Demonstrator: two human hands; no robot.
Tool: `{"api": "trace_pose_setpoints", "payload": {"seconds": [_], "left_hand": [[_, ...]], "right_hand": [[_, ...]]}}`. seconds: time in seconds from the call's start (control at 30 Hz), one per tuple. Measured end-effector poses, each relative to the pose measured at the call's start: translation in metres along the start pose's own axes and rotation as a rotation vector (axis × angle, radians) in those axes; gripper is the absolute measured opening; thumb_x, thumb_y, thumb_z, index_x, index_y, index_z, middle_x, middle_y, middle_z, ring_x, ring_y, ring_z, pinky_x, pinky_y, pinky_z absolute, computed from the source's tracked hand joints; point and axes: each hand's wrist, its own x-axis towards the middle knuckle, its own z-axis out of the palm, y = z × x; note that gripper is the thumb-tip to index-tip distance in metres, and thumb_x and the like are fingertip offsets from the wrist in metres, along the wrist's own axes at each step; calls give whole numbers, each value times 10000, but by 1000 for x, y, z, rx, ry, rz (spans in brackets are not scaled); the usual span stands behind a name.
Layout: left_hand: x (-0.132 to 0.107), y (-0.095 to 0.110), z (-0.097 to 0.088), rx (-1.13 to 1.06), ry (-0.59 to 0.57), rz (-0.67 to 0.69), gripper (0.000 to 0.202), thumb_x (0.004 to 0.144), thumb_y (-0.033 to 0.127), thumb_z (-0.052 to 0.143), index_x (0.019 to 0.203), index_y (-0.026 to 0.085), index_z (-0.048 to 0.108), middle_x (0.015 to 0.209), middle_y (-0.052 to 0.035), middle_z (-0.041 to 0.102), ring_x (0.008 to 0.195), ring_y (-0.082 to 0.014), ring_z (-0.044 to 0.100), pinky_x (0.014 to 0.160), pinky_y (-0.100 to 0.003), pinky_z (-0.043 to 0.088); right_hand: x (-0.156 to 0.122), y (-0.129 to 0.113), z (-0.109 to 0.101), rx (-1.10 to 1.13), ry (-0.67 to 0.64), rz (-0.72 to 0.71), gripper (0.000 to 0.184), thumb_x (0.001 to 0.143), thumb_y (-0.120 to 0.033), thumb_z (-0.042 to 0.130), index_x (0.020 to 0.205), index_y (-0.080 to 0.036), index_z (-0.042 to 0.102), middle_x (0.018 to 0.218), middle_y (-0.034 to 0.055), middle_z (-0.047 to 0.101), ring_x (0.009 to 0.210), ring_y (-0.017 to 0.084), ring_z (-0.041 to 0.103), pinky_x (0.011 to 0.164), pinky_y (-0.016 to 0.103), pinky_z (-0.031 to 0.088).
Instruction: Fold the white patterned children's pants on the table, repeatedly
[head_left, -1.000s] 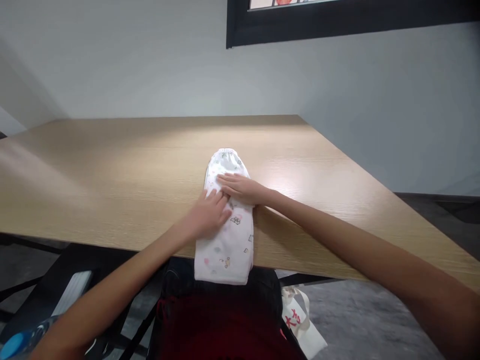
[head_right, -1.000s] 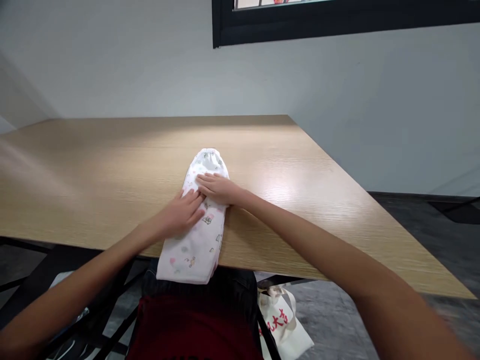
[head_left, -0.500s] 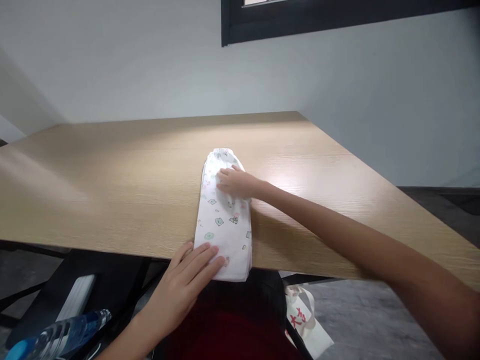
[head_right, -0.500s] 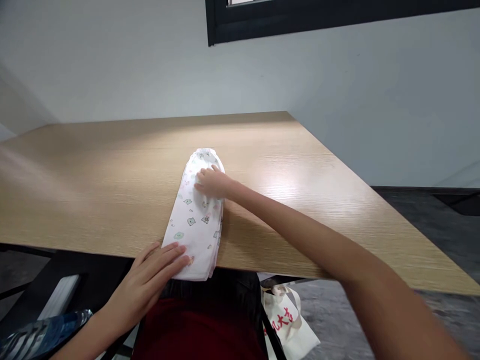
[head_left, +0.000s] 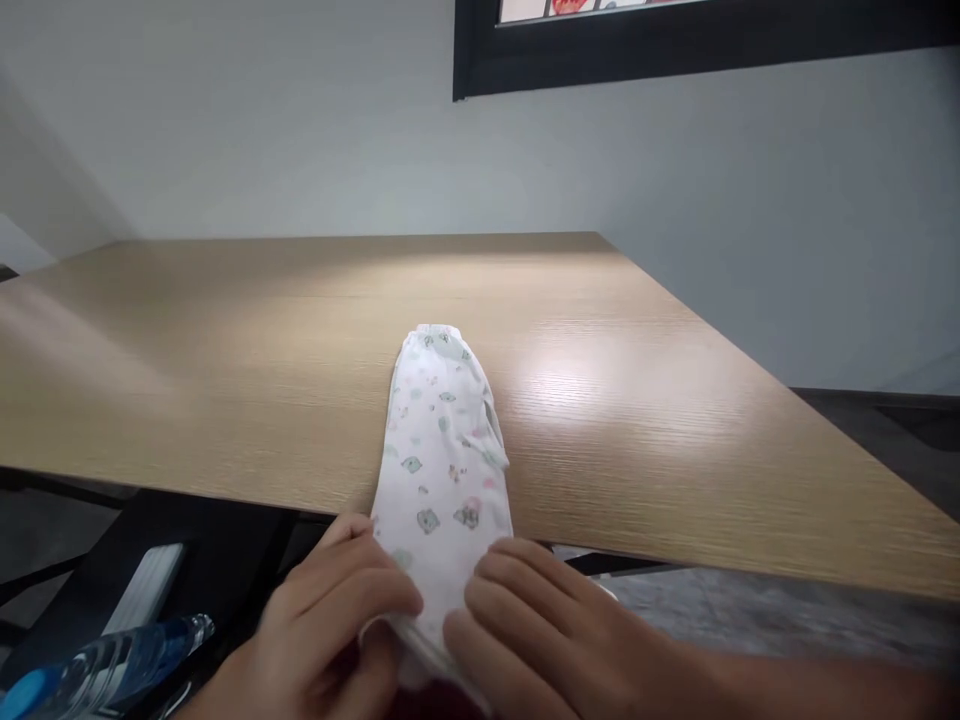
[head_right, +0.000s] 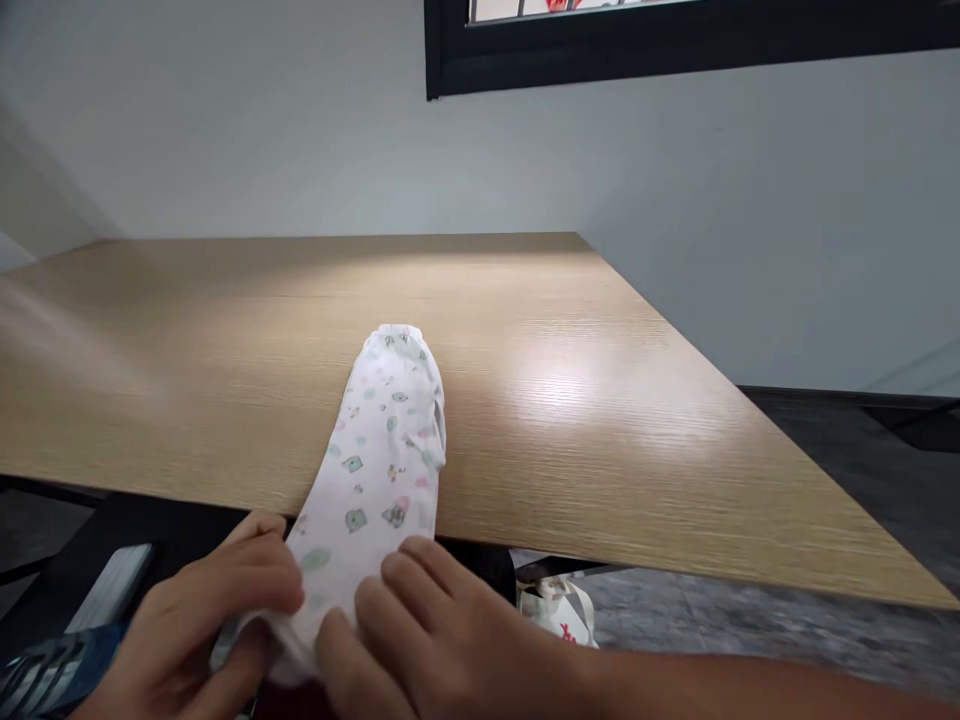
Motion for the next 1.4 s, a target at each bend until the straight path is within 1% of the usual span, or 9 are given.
{"api": "trace_pose_setpoints", "payload": {"seconds": [0.13,0.3,0.5,0.6,0.7,0.8,0.9,1.2,1.4], "left_hand": [[10,17,-20,48,223,-255,207,819,159,431,930,302,532,763,27,618,635,-138,567,556,-267,477],[50,-14,-26,87,424,-370,169,879,258,442,994,240,564,974,-3,596,870,-146,571,753,-263,469],[63,-32,-8,247,276,-418,186,870,304,442,958,207,574,973,-18,608,905,-176,564,724,-286,467],[63,-42,-5,303,84,-466,225,879,301,411,990,199,579,1009,-25,624,927,-195,574,791,-337,465],[74,-65,-3,396,-95,-410,297,887,256,375,1109,175,555,1156,-55,591,1064,-215,539,923,-381,414],[88,-88,7,492,-277,-258,358,911,236,323,1199,125,505,1283,-111,510,1204,-238,444,1012,-408,335],[87,-93,26,560,-424,-118,394,939,275,275,1207,96,501,1302,-155,487,1261,-279,377,1042,-483,270],[7,-44,45,645,-244,-90,511,943,359,315,1380,96,281,1407,-132,365,1307,-258,326,1047,-480,320],[13,-65,14,452,-89,17,267,918,196,407,1153,175,532,1174,-64,594,1095,-165,543,985,-340,426]], "right_hand": [[15,1,-20,339,32,240,304,846,-325,461,1137,-296,545,805,19,645,653,178,589,561,301,514],[72,71,-26,391,105,581,153,758,-242,523,901,-203,562,693,-2,579,593,150,525,482,254,400],[105,182,7,270,173,902,318,793,-235,519,1084,-109,507,857,91,588,729,207,562,584,304,441],[99,199,19,86,258,831,448,841,-285,501,1220,-58,427,1025,169,559,923,272,547,756,390,462],[95,181,23,-131,365,518,366,888,-211,395,1208,-44,463,1176,193,504,1113,272,449,926,429,387],[100,154,29,-208,214,161,339,905,-121,299,1160,-123,523,1183,111,547,1135,215,448,1030,472,271],[109,149,41,-282,-3,76,351,920,-113,290,1171,-164,529,1235,67,534,1166,212,433,1063,553,145],[146,220,44,-507,-62,501,437,970,-368,254,1350,-199,388,1358,150,398,1261,407,256,888,784,51],[122,175,32,-464,51,213,308,907,-118,351,1137,-132,554,1180,140,541,1167,282,394,1034,622,106]]}}
